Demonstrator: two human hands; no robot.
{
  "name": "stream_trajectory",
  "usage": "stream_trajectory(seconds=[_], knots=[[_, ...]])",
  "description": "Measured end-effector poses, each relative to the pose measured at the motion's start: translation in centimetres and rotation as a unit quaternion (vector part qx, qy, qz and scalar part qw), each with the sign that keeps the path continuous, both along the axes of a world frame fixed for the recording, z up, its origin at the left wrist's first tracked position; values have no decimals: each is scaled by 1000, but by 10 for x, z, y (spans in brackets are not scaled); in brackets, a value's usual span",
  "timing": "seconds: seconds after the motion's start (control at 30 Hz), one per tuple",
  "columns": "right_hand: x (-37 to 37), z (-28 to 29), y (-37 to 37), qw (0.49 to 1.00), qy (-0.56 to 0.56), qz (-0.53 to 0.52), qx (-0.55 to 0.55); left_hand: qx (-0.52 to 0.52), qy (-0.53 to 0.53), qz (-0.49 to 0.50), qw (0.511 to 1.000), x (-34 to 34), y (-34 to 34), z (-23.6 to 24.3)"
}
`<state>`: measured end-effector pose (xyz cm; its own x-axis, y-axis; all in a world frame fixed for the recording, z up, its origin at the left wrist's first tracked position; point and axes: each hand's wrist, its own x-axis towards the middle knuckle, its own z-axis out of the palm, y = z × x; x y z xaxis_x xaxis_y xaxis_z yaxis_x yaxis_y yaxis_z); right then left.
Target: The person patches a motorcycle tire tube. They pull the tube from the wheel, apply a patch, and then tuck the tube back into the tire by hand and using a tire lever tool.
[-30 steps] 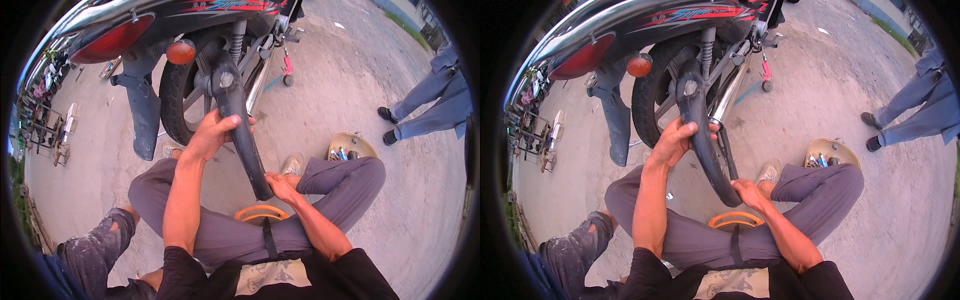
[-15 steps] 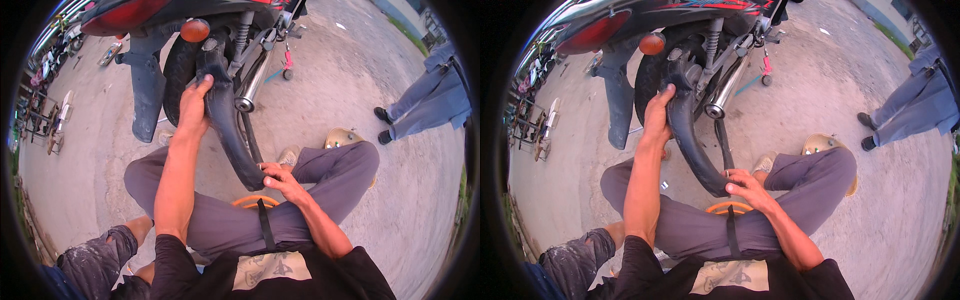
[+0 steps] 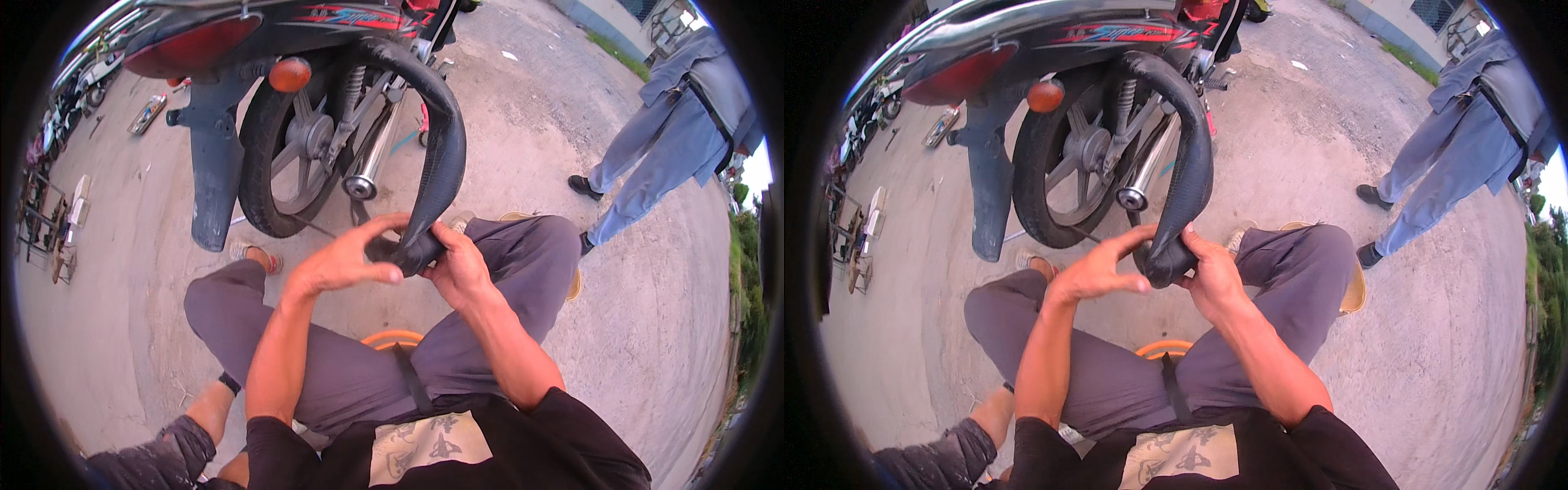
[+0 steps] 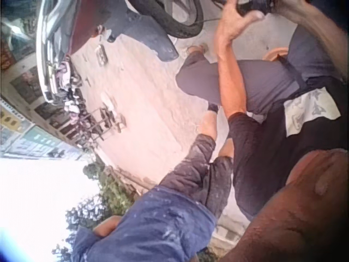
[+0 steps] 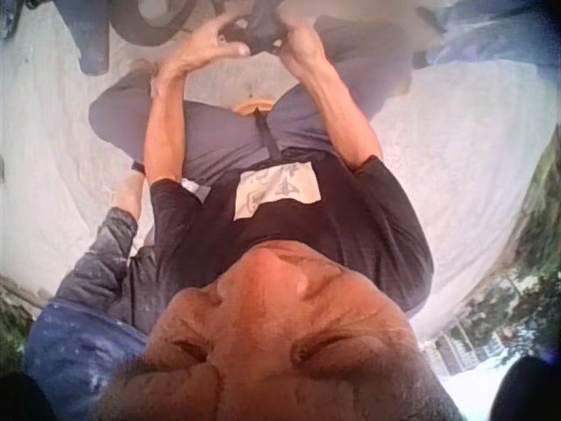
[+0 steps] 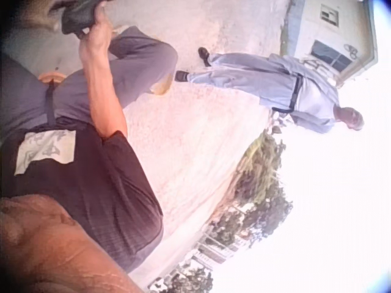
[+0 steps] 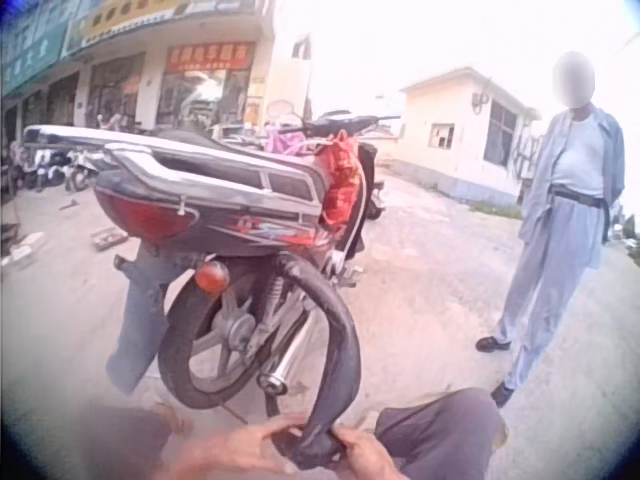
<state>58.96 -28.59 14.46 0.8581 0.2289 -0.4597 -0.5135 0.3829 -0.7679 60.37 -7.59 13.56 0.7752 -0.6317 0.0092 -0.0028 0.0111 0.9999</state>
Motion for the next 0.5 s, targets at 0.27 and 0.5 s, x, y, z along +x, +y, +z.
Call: stream_trajectory(seconds=[0.27,0.5], knots=[[20,-5,-23,985,-166,29,-38,120,-27,142,982,-24,-34,-71],[43,-61,50,880,-273,134,-365,105,188,49,975,-48,-22,-211]])
